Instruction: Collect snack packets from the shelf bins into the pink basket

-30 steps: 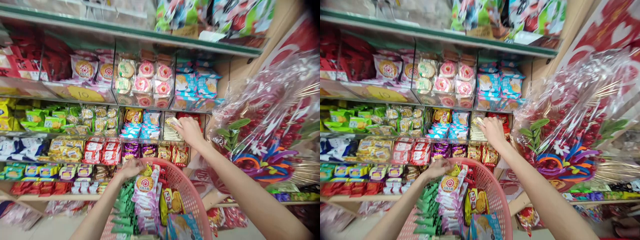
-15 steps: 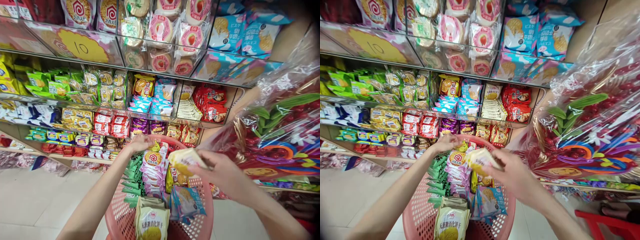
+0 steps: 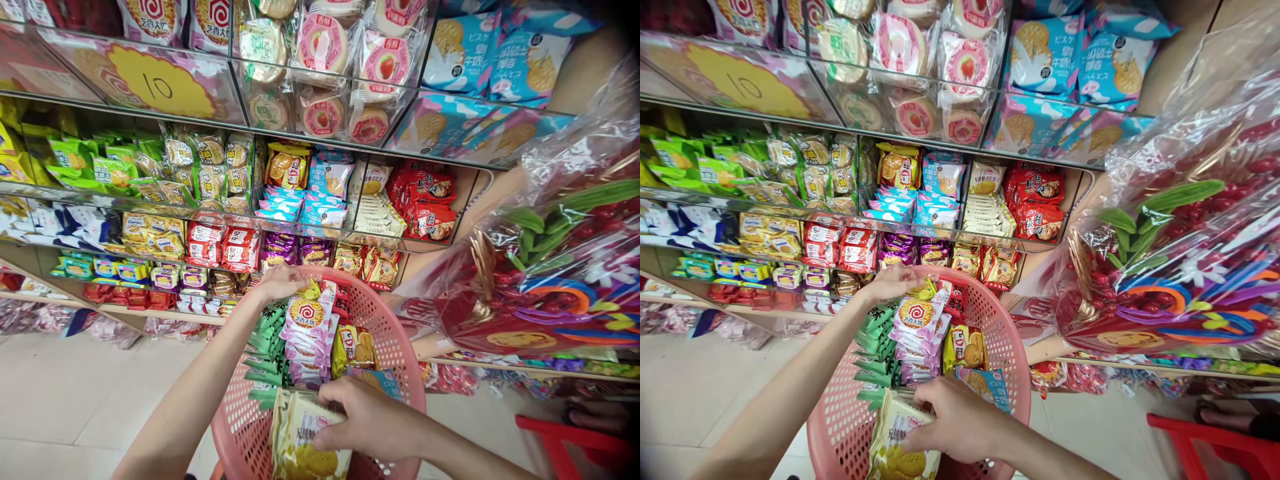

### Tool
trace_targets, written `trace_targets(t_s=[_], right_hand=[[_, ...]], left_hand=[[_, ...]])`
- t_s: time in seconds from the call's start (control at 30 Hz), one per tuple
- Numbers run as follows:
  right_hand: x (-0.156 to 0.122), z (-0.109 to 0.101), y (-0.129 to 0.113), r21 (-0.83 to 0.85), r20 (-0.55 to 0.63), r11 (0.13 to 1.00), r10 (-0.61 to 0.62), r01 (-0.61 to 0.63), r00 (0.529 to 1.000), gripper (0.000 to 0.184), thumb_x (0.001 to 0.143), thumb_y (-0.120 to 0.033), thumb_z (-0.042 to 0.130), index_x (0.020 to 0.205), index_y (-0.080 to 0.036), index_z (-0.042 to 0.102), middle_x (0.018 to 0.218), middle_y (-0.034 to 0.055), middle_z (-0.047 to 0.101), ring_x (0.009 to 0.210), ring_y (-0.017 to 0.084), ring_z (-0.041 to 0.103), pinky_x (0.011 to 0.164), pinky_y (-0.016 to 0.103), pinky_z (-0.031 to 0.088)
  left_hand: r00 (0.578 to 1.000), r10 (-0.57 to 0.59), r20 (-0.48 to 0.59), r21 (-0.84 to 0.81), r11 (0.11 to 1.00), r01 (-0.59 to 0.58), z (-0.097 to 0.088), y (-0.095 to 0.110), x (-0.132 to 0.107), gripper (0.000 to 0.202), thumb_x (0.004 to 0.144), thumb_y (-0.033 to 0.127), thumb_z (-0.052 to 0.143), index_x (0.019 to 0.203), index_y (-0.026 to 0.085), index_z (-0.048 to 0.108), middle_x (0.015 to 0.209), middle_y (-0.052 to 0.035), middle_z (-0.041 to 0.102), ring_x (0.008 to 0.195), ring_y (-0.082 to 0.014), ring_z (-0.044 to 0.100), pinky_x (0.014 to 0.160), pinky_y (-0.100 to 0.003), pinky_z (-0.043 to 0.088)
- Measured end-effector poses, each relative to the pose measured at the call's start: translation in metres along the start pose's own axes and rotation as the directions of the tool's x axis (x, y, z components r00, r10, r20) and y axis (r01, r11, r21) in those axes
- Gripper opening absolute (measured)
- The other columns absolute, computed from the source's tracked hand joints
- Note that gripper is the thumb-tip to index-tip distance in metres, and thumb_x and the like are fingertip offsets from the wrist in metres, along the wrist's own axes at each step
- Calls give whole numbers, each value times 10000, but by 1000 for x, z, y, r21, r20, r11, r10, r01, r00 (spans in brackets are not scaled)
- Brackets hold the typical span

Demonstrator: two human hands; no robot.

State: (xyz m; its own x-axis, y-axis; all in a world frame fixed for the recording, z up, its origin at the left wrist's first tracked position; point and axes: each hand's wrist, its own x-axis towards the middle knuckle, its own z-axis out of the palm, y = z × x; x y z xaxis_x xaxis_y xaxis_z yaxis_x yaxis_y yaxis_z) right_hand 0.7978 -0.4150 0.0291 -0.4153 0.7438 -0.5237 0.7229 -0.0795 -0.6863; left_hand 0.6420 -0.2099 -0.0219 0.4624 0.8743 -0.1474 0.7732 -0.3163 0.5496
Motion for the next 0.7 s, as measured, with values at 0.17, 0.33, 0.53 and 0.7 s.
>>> trace_targets(t_s=[0.17,0.33,0.53,0.7], right_hand=[[2,14,5,-68,-7,998,0,0,1000,304,638,-460,700,674,-182,582,633,-63,419,626,96,381,532,228,218],[1,19,-6,-106,4,992,66,-65,998,288,635,-439,696,768,-191,634,748,-20,512,747,142,443,582,228,258],[6,29,-9,-190,63,982,33,-20,997,242,651,-404,682,759,-190,654,728,-14,572,661,124,435,528,236,214],[15,42,3,-265,130,963,-17,51,991,266,682,-425,666,807,-190,668,794,5,656,673,136,508,504,228,226]], left_hand=[[1000,-5,2,5,1000,5,-1,2,-1,407,741,591,524,741,209,667,906,-52,681,908,-230,584,801,-324,410],[1000,-9,-8,-3,1000,9,-1,3,-1,411,751,589,525,717,200,654,917,-62,667,885,-235,583,792,-333,404],[1000,-24,-7,20,1000,24,-1,2,-1,474,732,651,502,763,207,664,952,-84,630,894,-251,563,764,-347,409],[1000,-21,-13,12,1000,22,1,-2,1,514,712,684,499,786,205,669,946,-83,622,867,-233,559,754,-339,415]])
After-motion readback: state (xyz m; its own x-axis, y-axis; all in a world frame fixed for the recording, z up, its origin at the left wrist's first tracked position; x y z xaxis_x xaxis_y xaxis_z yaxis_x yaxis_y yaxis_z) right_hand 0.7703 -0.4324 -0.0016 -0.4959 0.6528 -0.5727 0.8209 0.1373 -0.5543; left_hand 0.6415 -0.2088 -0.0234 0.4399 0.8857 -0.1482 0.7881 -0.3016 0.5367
